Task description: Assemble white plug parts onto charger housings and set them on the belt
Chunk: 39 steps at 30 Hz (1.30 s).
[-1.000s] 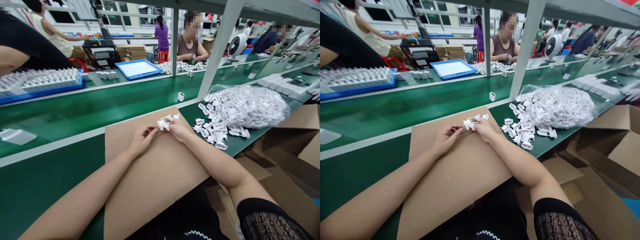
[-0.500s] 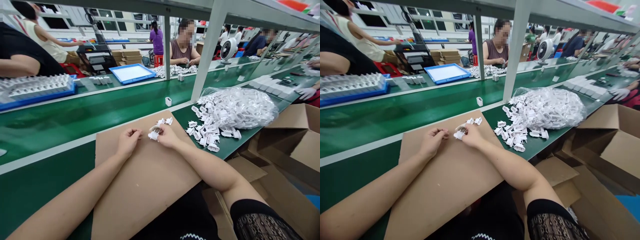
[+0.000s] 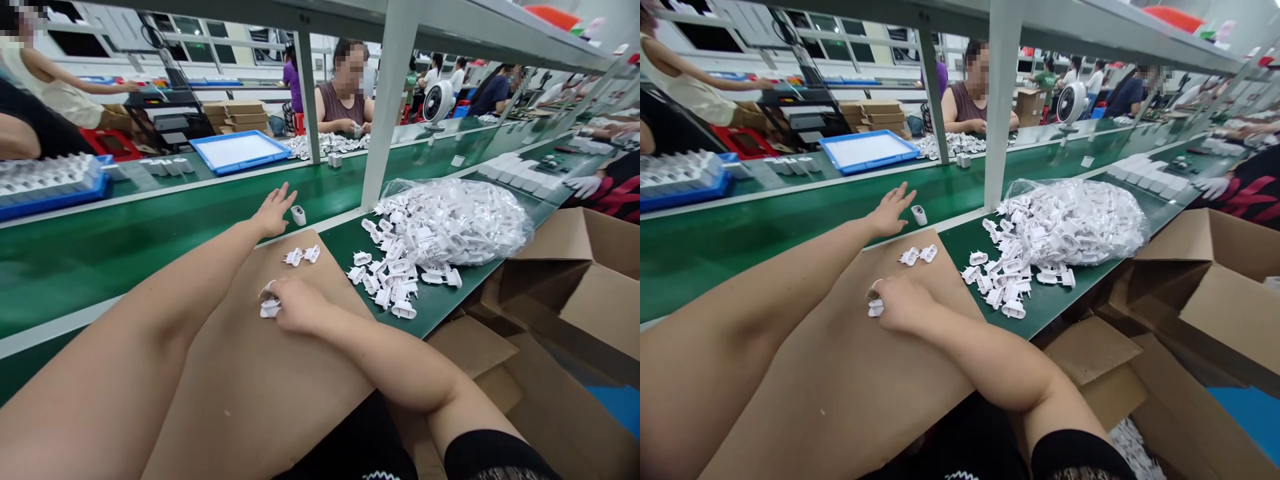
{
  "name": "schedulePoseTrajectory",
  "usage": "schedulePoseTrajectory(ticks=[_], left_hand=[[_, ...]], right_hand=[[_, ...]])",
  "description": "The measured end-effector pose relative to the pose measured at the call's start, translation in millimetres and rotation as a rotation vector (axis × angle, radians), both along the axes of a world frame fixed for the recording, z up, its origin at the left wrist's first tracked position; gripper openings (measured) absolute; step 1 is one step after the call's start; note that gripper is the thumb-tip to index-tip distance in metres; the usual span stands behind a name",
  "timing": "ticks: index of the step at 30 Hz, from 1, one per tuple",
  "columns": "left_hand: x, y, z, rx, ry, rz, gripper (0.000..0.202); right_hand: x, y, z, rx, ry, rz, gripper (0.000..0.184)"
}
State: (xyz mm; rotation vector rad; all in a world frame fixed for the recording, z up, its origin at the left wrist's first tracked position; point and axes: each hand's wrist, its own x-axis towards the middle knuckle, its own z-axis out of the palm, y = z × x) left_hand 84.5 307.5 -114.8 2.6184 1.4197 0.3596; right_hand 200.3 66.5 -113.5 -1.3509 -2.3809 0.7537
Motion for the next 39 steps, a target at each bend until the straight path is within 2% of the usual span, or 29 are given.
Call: schedulePoseTrajectory(ticks=[2, 4, 6, 8, 11, 15, 18, 20, 24, 27, 32, 39], left_hand=[[6, 9, -1.7, -0.064, 0.075, -0.036, 0.078], [5, 8, -2.1, -0.096, 0.107, -0.017, 0.06], [-6, -3, 0.3, -0.075, 0.089, 0.041, 0.048], [-23, -24, 5.4, -0.03, 0.026, 0.083, 0.045], [-58, -77, 14.5, -0.03, -0.111, 0.11, 0.045], [-94, -176, 17.8, -0.166, -0.234, 0.152, 0.043], [-100, -236, 8.7, -0.27, -0.328, 0.15, 0.041], [-99, -256, -3.3, -0.271, -0.406, 0.166, 0.042], [-100, -258, -31.8, -0.181, -0.552, 0.099, 0.039], [-102, -250, -43.8, -0.147, -0.629, 0.05, 0.036], [-102, -248, -45.1, -0.167, -0.664, 0.054, 0.036], [-104, -249, -45.6, -0.192, -0.688, 0.068, 0.037]], right_hand=[[0, 1, -1.4, 0.007, -0.028, 0.019, 0.034], [0, 1, -2.8, 0.021, -0.035, 0.033, 0.032], [1, 2, -3.8, 0.029, 0.005, 0.038, 0.033], [5, 4, -3.1, 0.044, 0.087, 0.011, 0.033], [13, 9, 2.3, 0.092, 0.262, -0.136, 0.035], [19, 14, 9.6, 0.117, 0.552, -0.31, 0.037], [13, 10, 8.8, 0.071, 0.653, -0.265, 0.034], [6, 5, 6.8, 0.076, 0.608, -0.177, 0.032], [-4, -4, 4.5, 0.204, 0.407, -0.005, 0.035], [-8, -5, 5.9, 0.259, 0.241, 0.047, 0.044], [-12, -8, 13.5, 0.285, 0.098, 0.086, 0.051], [-19, -8, 19.5, 0.328, -0.042, 0.106, 0.046]])
